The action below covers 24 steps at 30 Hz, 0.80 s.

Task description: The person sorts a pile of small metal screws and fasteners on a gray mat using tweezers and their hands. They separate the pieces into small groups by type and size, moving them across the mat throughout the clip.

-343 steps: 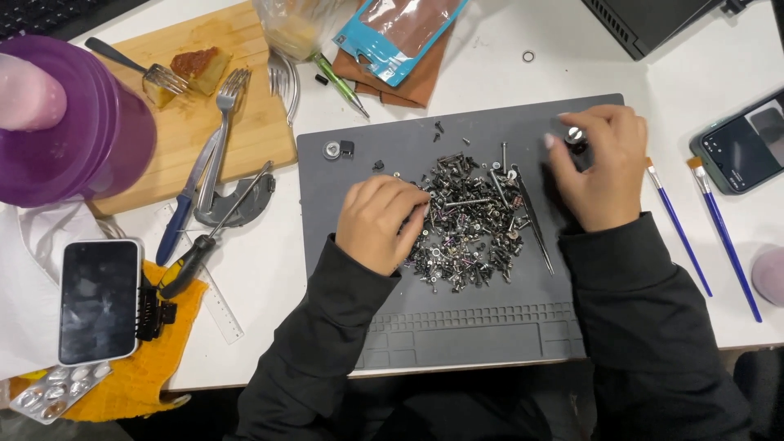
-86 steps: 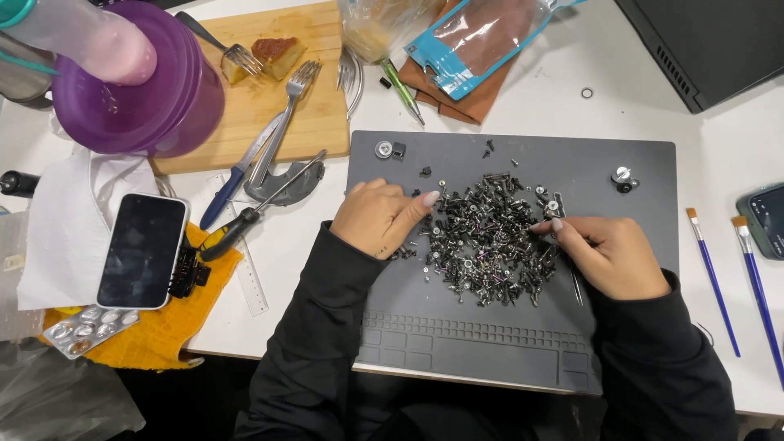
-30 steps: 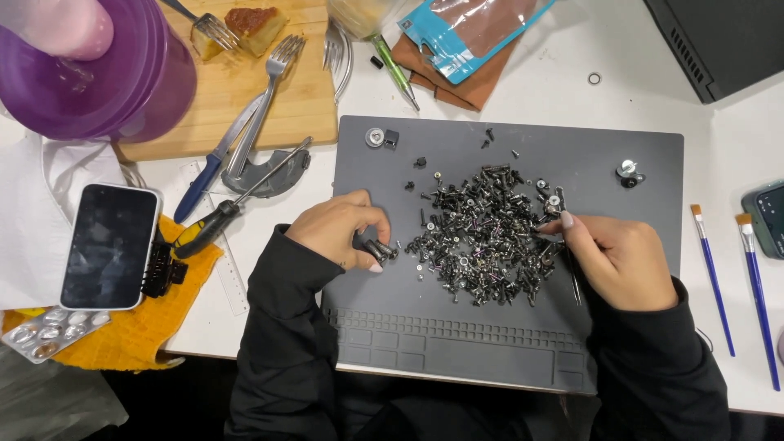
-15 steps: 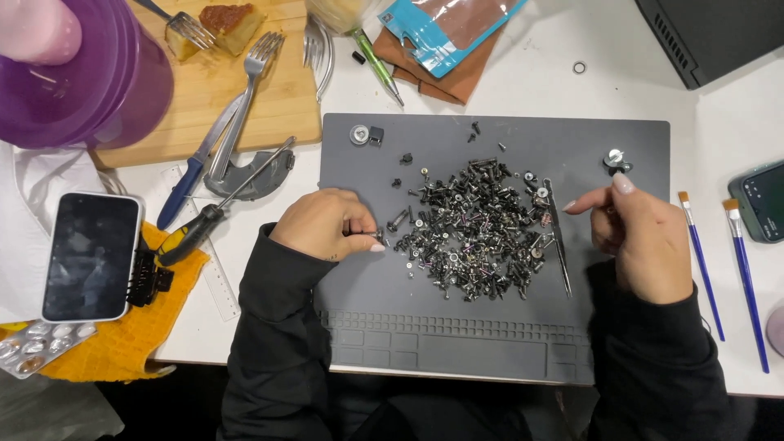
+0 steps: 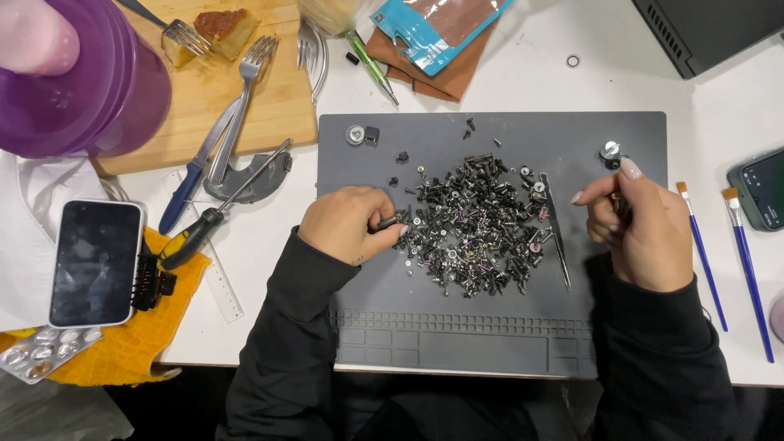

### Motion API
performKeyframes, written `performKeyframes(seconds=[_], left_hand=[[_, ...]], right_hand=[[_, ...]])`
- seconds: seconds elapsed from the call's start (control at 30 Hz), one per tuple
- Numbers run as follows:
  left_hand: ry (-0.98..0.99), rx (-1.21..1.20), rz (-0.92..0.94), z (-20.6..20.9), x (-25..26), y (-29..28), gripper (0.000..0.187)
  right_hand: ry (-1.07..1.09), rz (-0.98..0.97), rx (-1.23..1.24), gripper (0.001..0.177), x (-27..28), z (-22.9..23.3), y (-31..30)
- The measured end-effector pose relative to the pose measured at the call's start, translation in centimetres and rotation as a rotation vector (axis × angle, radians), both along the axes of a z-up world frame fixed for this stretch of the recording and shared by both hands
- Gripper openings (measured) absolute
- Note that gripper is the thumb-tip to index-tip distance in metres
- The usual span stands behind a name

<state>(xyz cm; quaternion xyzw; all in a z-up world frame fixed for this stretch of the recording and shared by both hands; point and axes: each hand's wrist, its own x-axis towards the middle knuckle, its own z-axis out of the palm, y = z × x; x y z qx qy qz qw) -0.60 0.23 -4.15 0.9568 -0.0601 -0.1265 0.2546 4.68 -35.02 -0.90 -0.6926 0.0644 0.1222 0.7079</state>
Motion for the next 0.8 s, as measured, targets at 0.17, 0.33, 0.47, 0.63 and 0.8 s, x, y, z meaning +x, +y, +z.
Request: performKeyframes(seconds=[0.17,0.33,0.47,0.63,0.8], left_hand=[[0.03,0.017,0.036,-0.4,-0.1,0.0,0.023],[-0.014,0.034,0.012,-0.7,-0.1,0.1,0.022],[0.005,0.018,0.021,-0.2,0.1,0.1,0.026],[-0.04,-0.02,0.074,0.9,0.0,-0.3,0.031],[-0.189,-0.247,0.031,2.2,0.2,-0.6,0.019]], right_hand=[[-0.214,0.087,-0.508,0.05,-1.0,0.8,1.5],[-0.369,0.231,-0.893,0.043,-0.7,-0.7,1.1],[-0.274,0.275,-0.882,0.047,-0.6,-0.4,1.1],[-0.248,0.29,-0.719,0.051,-0.9,1.0,1.8],[-0.163,0.438,-0.728,0.041,-1.6,1.8,3.1]])
